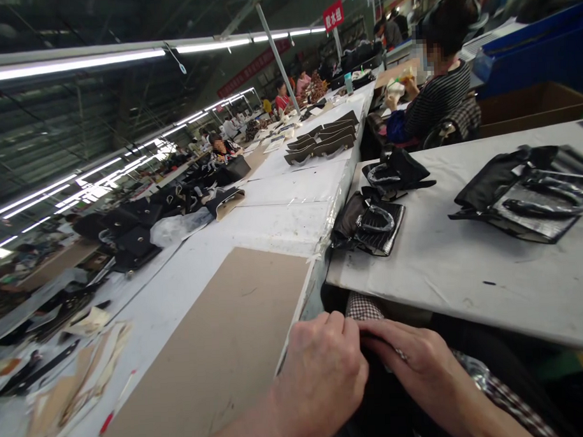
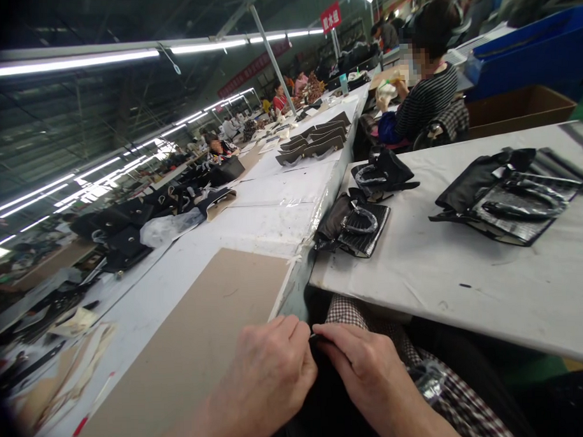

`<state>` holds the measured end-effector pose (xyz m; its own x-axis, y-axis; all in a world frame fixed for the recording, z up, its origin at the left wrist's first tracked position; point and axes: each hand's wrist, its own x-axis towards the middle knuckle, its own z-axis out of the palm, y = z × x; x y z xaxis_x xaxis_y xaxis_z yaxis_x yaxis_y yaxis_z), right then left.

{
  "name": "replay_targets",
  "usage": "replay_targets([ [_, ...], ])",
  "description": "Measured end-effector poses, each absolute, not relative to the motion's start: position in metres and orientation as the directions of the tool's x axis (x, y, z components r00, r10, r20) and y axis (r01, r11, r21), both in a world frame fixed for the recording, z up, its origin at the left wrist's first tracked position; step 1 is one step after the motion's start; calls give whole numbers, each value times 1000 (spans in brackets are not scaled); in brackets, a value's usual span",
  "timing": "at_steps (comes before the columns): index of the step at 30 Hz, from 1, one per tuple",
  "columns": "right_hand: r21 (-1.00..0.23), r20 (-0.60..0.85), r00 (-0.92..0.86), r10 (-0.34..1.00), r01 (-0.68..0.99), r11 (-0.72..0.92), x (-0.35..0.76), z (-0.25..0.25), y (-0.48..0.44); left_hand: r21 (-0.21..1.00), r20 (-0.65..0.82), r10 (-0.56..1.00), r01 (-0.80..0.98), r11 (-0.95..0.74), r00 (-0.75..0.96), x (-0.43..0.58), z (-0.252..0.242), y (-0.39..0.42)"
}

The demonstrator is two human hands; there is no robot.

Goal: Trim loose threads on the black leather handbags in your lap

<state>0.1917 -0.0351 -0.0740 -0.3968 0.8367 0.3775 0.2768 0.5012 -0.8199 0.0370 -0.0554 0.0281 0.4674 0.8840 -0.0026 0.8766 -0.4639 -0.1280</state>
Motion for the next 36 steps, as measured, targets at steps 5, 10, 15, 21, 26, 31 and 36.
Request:
replay_targets([
  [5,-819,375,-417,828,268,507,189,-75,-36,-5,136,943,952,-305,303,24,15,-69],
  [10,-860,311,-408,858,263,437,190,-77,-39,87,272,933,960,-267,235,15,7,-86],
  [15,-890,205,-402,893,303,341,197,-74,-33,386,192,972,901,-200,134,11,-2,-94],
  [21,-916,68,-453,889,325,236,214,-57,-20,737,113,992,664,-127,64,17,-21,-89],
  [26,-907,-22,-568,823,357,223,222,-41,-6,797,85,994,594,-112,74,20,-27,-82],
  [31,-895,-108,-644,757,395,208,222,-38,15,844,38,989,525,-108,143,26,-22,-80],
  [36,-916,-133,-604,786,377,135,251,-40,13,961,-166,986,227,156,22,17,-30,-72],
])
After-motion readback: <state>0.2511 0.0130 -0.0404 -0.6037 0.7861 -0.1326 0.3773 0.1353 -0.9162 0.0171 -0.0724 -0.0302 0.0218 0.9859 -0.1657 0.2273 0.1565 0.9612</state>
